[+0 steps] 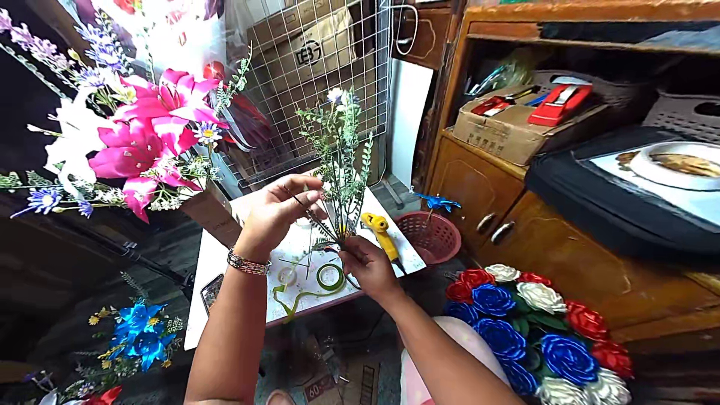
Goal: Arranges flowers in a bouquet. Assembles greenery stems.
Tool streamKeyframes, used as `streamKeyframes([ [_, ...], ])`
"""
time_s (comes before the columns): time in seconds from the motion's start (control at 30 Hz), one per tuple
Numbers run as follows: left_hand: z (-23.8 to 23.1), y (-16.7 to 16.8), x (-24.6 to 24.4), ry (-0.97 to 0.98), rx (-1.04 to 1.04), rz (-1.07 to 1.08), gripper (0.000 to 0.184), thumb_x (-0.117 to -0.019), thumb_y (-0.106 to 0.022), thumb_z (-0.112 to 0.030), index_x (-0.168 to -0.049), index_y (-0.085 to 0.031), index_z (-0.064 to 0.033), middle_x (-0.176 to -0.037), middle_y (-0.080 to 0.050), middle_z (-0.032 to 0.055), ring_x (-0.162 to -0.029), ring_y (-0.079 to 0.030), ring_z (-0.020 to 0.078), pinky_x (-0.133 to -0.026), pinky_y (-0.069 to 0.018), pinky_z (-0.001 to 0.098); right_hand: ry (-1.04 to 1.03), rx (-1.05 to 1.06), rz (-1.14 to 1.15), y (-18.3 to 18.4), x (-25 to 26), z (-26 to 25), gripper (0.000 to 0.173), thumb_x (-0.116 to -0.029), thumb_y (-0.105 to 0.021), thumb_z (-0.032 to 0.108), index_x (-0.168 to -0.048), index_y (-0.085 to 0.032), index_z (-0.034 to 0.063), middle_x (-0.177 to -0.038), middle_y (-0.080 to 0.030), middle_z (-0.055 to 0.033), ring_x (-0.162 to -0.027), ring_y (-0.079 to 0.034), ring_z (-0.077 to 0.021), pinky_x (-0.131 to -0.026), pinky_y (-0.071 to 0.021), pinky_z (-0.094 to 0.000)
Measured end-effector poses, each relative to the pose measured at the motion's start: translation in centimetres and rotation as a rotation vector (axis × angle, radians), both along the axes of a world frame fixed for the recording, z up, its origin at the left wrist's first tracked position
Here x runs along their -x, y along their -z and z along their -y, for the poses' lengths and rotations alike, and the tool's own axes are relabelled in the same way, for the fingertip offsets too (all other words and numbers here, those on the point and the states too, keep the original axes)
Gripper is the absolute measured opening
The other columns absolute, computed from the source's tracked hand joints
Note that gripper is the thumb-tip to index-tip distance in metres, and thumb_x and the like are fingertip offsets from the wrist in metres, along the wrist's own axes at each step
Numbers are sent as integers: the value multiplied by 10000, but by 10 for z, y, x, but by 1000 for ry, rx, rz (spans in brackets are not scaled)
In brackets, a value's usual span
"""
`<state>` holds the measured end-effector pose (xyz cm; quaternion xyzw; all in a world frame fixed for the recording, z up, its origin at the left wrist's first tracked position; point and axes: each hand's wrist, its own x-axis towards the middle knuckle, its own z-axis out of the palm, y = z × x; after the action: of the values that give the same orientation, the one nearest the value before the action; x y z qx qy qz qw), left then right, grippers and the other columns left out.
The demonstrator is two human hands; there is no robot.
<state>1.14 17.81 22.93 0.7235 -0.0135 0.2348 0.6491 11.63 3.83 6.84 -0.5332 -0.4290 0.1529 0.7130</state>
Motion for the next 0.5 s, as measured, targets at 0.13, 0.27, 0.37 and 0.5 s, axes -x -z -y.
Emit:
streamKeyframes([
  [0.13, -8, 10, -8, 118, 122, -30, 507, -1100, -326, -473, -1076, -720, -154, -960, -759, 4, -719, -717, 76, -667, -609, 227, -8, 0, 1, 2, 1, -1, 202, -978, -611, 59, -1111, -674, -78, -937, -665, -57, -701, -595, 18, -647, -525, -137],
  [0.27, -9, 14, -9, 61, 139, -50, 309, -1068, -423, -130, -1068, -732, -128, -942, -760, 2, -655, -686, 54, -627, -593, 209, -3, -27, 22, 5, 0, -3, 195, -973, -607, 57, -1090, -676, -82, -927, -668, -49, -701, -590, 30, -647, -519, -126],
  [0.37, -9, 16, -4, 37, 87, -114, 258, -959, -511, 50, -1078, -696, -85, -944, -738, 45, -624, -651, 52, -592, -563, 190, -3, -27, 16, 5, 0, -4, 203, -971, -608, 54, -1099, -675, -89, -945, -676, -69, -713, -597, 25, -655, -522, -128],
  [0.5, -8, 12, -3, 75, -19, -187, 211, -924, -586, 75, -996, -720, -72, -916, -745, 44, -665, -661, 51, -622, -565, 190, 6, -20, 37, 7, 0, -3, 198, -969, -611, 59, -1089, -681, -83, -943, -674, -69, -710, -598, 22, -652, -524, -132],
])
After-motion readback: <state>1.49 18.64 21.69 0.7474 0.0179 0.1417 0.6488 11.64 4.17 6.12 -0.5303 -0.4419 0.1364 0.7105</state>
